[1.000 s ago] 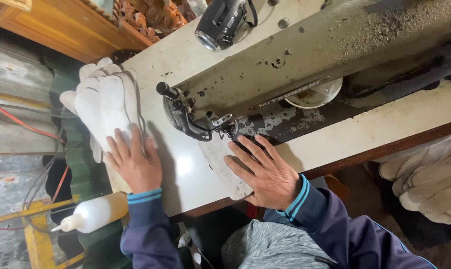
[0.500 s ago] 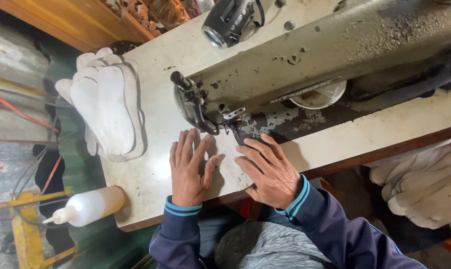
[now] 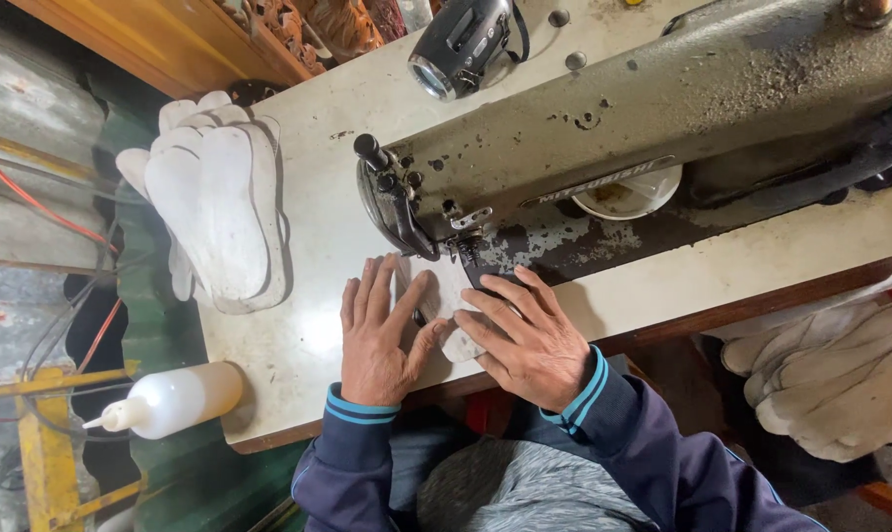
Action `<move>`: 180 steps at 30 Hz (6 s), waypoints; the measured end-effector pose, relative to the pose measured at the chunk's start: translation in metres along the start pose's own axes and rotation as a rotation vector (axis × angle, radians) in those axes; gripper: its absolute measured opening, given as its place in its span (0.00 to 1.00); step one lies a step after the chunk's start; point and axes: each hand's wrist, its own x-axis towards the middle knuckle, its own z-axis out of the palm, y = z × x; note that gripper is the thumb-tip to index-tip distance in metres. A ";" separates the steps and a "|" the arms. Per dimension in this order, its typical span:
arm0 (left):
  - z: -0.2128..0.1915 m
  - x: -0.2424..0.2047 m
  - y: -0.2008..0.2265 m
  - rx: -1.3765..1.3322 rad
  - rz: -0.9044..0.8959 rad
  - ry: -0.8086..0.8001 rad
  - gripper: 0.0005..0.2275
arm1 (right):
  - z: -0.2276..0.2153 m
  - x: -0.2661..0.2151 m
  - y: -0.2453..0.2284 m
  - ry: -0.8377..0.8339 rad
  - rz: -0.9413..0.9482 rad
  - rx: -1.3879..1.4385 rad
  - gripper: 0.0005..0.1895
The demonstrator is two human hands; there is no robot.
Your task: The person uses a sewing machine to stitch white shoe insoles. They guide the insoles under the needle, pick up new insoles from a pile, and place the finished ones on the table. A dog is visible in the background.
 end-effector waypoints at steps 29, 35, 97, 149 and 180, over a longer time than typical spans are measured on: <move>0.003 0.007 -0.009 0.067 -0.001 -0.015 0.26 | 0.000 0.012 0.010 -0.110 0.035 -0.019 0.18; 0.003 0.007 -0.009 0.070 0.003 -0.008 0.26 | 0.005 0.011 0.015 -0.067 0.060 0.005 0.18; 0.021 0.040 -0.047 0.077 0.118 -0.102 0.14 | 0.009 0.013 0.018 -0.169 0.110 -0.063 0.27; 0.001 -0.005 0.013 0.307 0.011 0.017 0.29 | 0.008 0.011 0.016 -0.195 0.114 -0.083 0.27; -0.015 -0.048 0.064 -0.041 0.040 -0.112 0.26 | 0.001 0.017 0.016 -0.156 0.074 -0.113 0.18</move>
